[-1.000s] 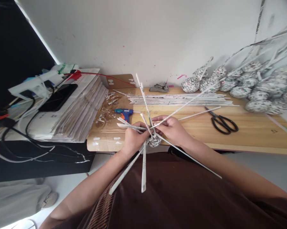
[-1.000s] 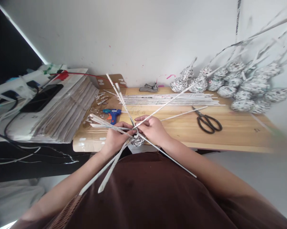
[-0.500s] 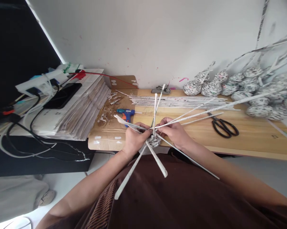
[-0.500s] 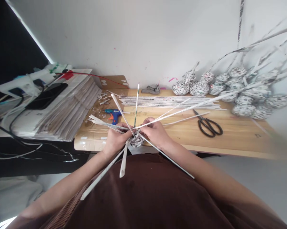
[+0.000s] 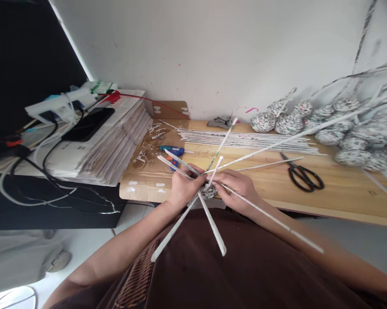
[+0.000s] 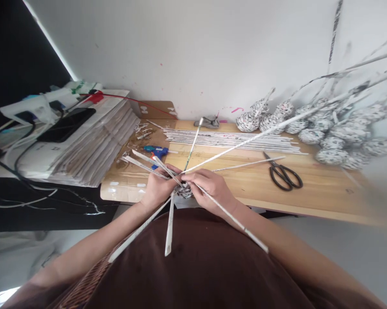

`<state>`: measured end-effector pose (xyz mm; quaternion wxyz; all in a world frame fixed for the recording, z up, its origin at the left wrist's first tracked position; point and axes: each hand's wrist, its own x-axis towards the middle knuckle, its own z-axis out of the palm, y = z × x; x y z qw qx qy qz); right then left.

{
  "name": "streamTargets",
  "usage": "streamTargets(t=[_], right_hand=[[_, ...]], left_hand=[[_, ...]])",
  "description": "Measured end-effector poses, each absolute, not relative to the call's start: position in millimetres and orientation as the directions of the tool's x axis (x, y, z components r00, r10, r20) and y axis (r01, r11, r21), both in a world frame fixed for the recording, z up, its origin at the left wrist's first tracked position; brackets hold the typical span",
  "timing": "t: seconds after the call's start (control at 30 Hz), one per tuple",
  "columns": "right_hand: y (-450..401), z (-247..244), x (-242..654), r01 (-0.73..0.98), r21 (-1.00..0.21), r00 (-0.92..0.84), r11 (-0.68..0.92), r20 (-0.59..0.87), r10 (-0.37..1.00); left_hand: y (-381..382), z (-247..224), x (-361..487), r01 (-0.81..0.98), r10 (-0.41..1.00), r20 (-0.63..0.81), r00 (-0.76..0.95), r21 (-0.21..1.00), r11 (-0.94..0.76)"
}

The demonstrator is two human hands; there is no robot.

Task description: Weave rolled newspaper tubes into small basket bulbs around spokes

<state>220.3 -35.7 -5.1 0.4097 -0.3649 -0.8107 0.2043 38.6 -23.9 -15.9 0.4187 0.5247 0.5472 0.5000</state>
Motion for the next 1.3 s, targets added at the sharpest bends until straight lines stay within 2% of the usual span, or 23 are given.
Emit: streamTargets(t=[0.13,0.23,0.37,0.57,0.87,0.97,1.07,1.17,1.3], right_hand=[[-38,-2,223,0.581,-0.432,-0.454,0.69,0.531,0.715],[-41,-1,222,0.669,-0.375,-0.477,0.641,0.444,0.758],[-43,3,220,0.721,-0.387,-0.449,0.574,0.371,0.813],[-39,8,221,0.72,-0.448,-0.422,0.529,0.322,0.848],[-24,5,216,0.728,-0.412,-0.406,0.548,0.384,0.829],[-22,4,215,0.723,-0.483,-0.359,0.495,0.349,0.866],[-19,1,212,0.647,-0.671,-0.25,0.361,0.261,0.932],[-14,-1,206,0.479,-0.847,-0.196,0.229,0.151,0.969],[-9,-1,201,0.385,-0.904,-0.187,0.185,0.12,0.975]], left_hand=[[-24,-17,39,0.136,0.995,0.068,-0.075,0.989,-0.058],[-24,-17,39,0.16,0.993,0.075,-0.087,0.985,-0.06],[-24,-16,39,0.158,0.997,0.036,-0.074,0.987,-0.024],[-22,-14,34,0.051,1.0,-0.017,0.022,0.999,0.016],[-18,-30,33,0.003,1.0,0.001,0.01,1.0,-0.001],[-16,-36,33,-0.024,1.0,-0.019,0.012,1.0,0.02],[-14,-37,34,-0.042,0.999,-0.039,0.016,0.998,0.039],[-14,-36,35,-0.073,0.999,-0.04,0.024,0.996,0.042],[-15,-33,35,-0.097,0.998,-0.051,0.047,0.994,0.055]])
